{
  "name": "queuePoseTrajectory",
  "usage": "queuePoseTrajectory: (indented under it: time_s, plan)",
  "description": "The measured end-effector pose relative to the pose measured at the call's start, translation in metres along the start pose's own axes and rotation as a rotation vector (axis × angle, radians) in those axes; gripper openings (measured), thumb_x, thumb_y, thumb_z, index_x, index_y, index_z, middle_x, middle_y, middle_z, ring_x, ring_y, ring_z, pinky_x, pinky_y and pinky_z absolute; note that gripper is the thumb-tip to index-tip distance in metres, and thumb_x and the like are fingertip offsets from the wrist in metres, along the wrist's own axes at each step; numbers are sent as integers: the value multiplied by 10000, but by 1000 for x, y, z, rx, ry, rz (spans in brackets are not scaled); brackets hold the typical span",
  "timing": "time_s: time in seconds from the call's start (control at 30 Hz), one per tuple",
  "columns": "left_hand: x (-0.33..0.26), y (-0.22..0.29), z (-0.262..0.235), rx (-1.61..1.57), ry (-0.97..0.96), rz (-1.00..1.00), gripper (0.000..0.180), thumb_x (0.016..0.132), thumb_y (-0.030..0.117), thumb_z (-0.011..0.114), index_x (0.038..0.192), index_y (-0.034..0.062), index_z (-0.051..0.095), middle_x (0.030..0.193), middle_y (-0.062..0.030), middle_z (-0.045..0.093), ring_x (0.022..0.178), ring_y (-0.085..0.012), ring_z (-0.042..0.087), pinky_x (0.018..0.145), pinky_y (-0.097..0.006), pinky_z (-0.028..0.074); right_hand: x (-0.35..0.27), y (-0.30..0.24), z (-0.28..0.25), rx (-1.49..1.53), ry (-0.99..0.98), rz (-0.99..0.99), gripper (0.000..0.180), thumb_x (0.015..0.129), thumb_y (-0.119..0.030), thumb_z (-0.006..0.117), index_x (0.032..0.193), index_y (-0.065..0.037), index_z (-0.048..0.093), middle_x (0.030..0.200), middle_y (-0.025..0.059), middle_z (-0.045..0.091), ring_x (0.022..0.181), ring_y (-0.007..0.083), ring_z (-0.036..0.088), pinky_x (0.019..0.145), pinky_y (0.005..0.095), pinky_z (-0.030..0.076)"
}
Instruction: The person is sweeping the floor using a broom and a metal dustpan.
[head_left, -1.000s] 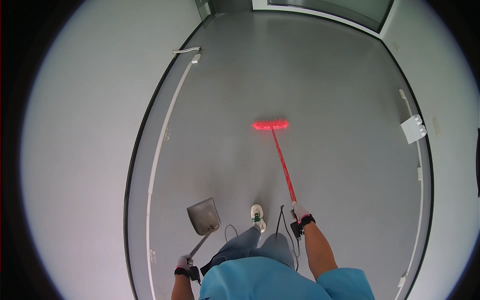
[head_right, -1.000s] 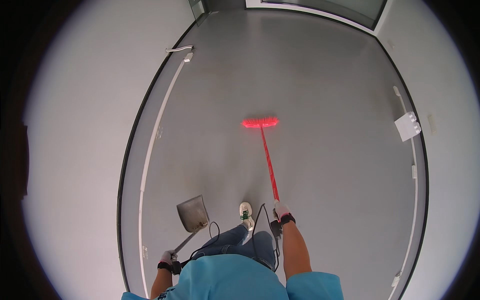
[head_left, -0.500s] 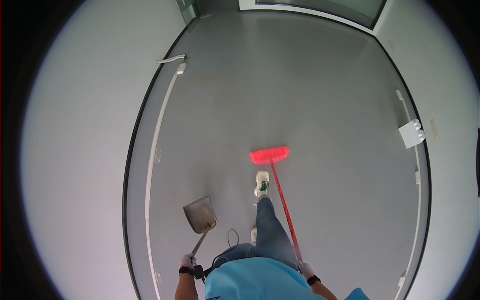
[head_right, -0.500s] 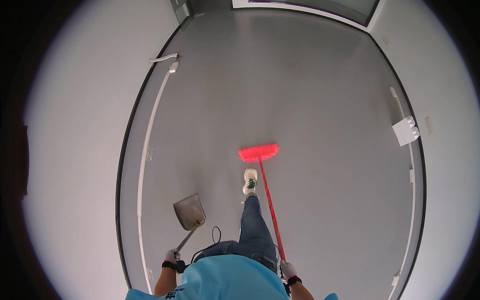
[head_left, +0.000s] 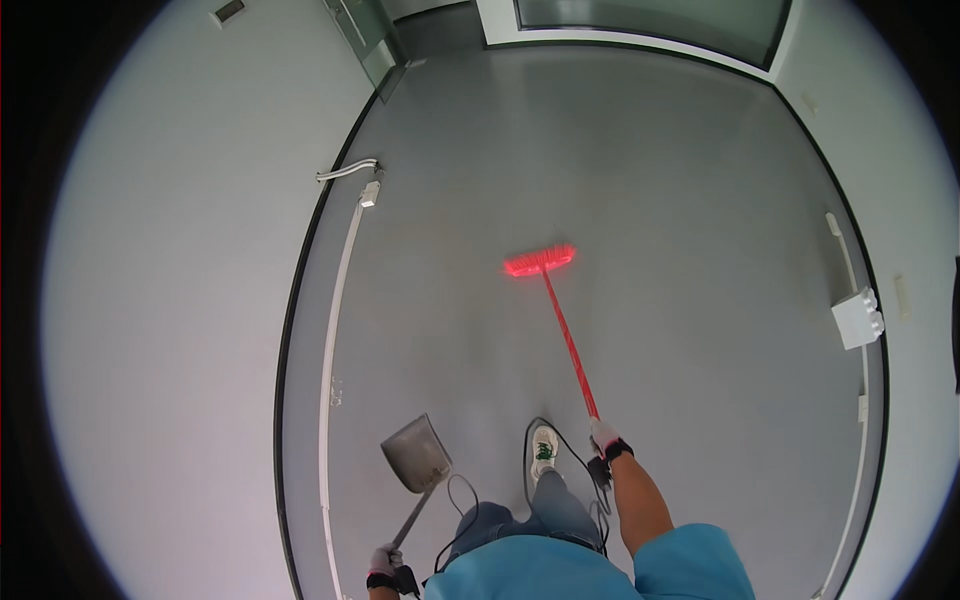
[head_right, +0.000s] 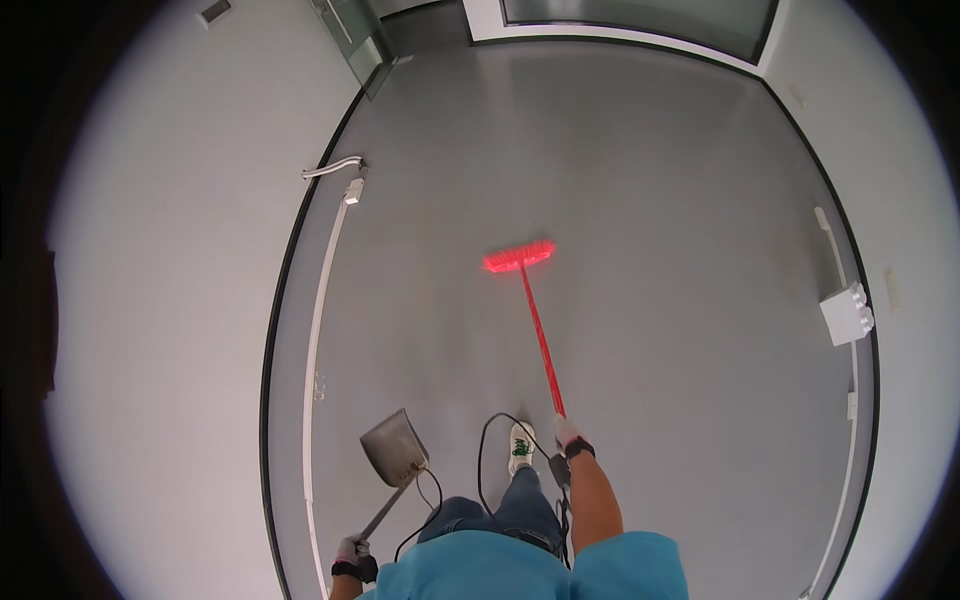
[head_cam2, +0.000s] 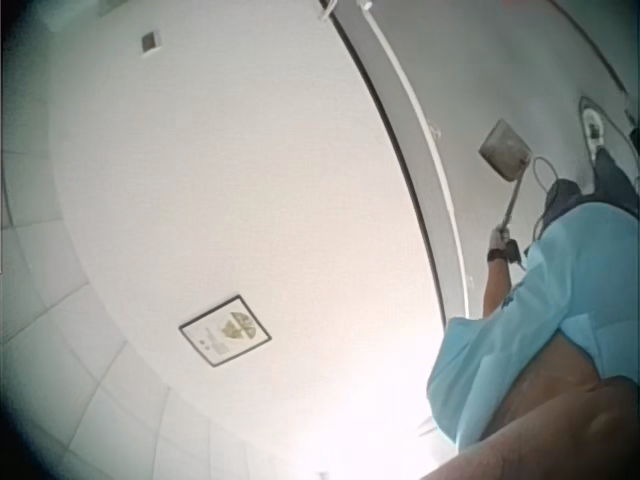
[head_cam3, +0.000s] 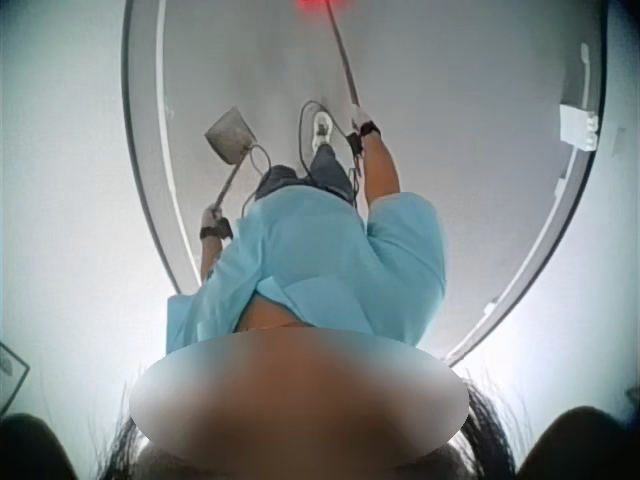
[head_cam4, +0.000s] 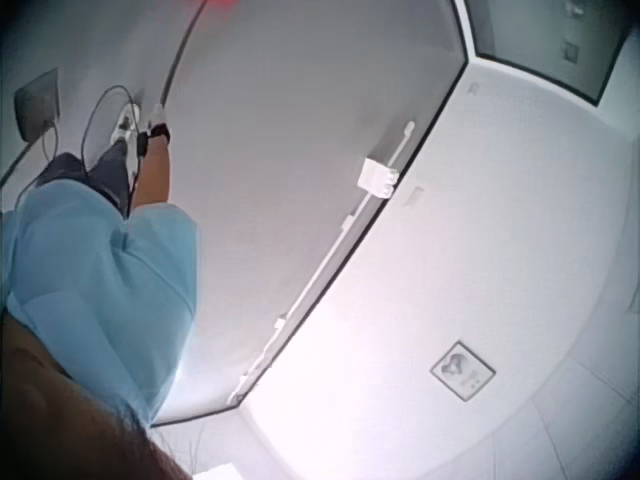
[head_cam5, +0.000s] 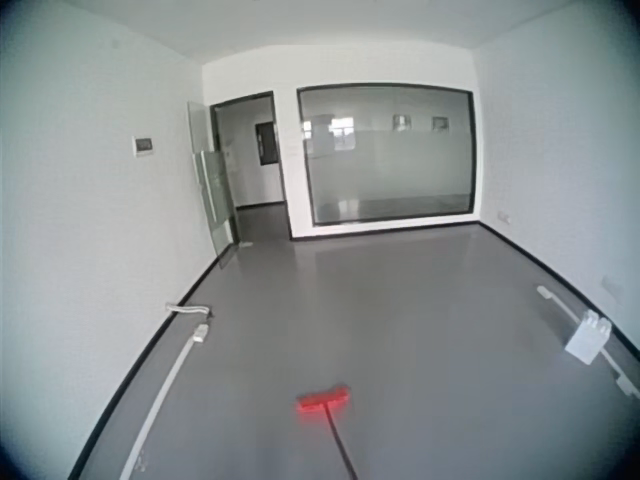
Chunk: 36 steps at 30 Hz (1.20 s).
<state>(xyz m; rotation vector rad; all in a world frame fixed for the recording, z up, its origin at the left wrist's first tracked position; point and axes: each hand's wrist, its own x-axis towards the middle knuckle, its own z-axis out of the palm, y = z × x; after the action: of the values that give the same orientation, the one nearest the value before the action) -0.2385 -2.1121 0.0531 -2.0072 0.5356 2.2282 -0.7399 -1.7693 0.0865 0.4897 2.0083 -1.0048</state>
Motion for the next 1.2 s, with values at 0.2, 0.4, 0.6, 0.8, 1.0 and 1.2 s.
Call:
queuePoseTrajectory:
  time_s: [0.2, 0.4, 0.6, 0.8, 1.0, 1.2]
  plan:
    - [-15, 65, 69, -35, 3, -12, 147, 831, 183, 508, 729, 124, 420, 525, 4, 408, 370, -80, 321, 340, -221, 244, -33, 28, -26, 130, 33, -12, 403, 895, -428, 434, 665, -100, 467, 481, -11, 412, 351, 127, 389, 345, 287, 316]
    - [-6, 112, 131, 67, 81, 34, 130, 810, 138, 534, 720, 102, 447, 531, -22, 448, 380, -89, 364, 340, -203, 269, -150, 122, -57, 97, 89, 369, 396, 885, -414, 479, 754, -49, 558, 526, 1, 451, 381, 134, 432, 351, 309, 342]
    - [43, 217, 147, 237, 16, 50, 97, 807, 64, 482, 714, 63, 458, 540, -59, 461, 376, -91, 344, 338, -196, 251, -149, 54, 5, -203, 102, 270, 458, 877, -443, 458, 804, -6, 575, 596, 66, 532, 458, 183, 522, 407, 320, 409]
    - [27, 249, 188, 150, 38, 12, 96, 777, 77, 501, 685, 59, 482, 534, -69, 474, 368, -114, 365, 335, -215, 274, -45, -62, -2, 141, -55, 255, 398, 873, -439, 446, 757, -64, 511, 488, 9, 406, 361, 138, 393, 327, 295, 317]
    - [27, 328, 203, 130, 16, -21, 56, 807, 76, 498, 773, 72, 453, 561, -45, 448, 394, -80, 345, 339, -188, 247, 81, -261, 31, -24, -17, -6, 479, 888, -509, 366, 640, -113, 468, 443, 13, 400, 338, 167, 373, 338, 348, 290]
    - [59, 391, 248, 204, 88, 48, 103, 818, 122, 524, 734, 71, 494, 540, -44, 481, 395, -116, 397, 364, -231, 307, 107, -346, 40, 169, 4, 28, 456, 883, -493, 416, 628, -119, 473, 448, -6, 394, 346, 143, 377, 338, 308, 284]
